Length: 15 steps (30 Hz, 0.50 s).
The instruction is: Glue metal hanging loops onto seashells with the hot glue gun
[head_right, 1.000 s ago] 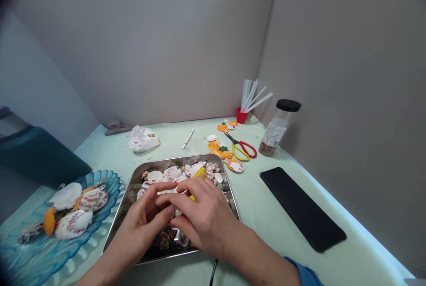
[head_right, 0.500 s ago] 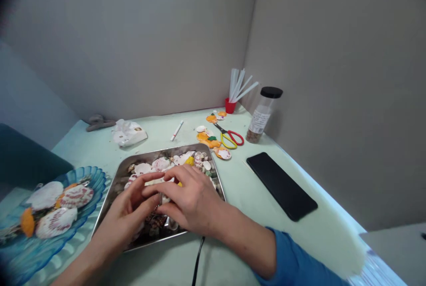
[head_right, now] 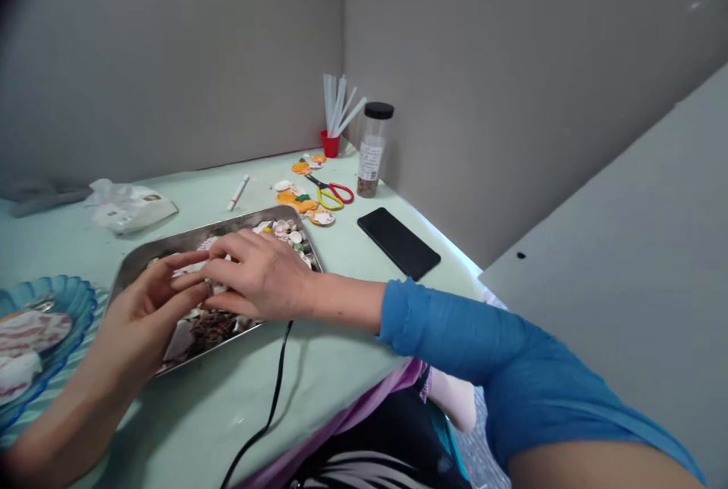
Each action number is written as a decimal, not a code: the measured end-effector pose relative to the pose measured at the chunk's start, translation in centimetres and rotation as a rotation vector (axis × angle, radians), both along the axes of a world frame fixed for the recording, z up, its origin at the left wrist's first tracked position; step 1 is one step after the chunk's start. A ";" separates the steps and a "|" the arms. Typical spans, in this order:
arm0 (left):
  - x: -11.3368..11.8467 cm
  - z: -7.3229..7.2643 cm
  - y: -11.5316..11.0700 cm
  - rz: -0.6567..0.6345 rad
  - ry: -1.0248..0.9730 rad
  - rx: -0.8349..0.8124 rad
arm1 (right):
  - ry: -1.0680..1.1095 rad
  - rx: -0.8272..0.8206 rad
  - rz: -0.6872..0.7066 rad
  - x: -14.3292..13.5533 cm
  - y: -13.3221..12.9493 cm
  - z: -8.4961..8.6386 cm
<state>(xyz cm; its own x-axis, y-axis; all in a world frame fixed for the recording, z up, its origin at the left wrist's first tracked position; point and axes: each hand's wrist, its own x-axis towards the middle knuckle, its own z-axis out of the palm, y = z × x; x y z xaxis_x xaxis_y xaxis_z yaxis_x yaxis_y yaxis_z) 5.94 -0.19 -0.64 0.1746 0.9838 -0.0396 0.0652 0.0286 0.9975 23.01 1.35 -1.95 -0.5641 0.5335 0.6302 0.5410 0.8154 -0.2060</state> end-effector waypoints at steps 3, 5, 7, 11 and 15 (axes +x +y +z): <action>-0.1 -0.1 0.0 0.004 -0.001 0.008 | -0.015 0.003 -0.014 0.0 0.0 0.1; -0.2 -0.2 0.0 0.007 -0.024 0.018 | -0.015 0.005 -0.022 0.1 0.0 0.1; -0.2 -0.2 0.1 0.005 -0.071 0.021 | -0.001 0.006 -0.029 0.1 0.0 0.1; -0.2 0.1 0.1 -0.001 -0.141 0.036 | 0.059 0.024 -0.026 -0.2 -0.2 0.6; 0.0 0.3 -0.1 0.016 -0.128 0.053 | 0.123 0.045 -0.007 -0.4 -0.4 1.2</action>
<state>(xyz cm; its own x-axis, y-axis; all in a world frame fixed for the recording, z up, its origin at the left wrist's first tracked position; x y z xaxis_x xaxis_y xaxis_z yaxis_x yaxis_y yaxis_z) 5.89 -0.30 -0.34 0.1587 0.9867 0.0345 -0.0629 -0.0247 0.9977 22.59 0.93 -0.75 -0.4777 0.5068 0.7176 0.5196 0.8216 -0.2344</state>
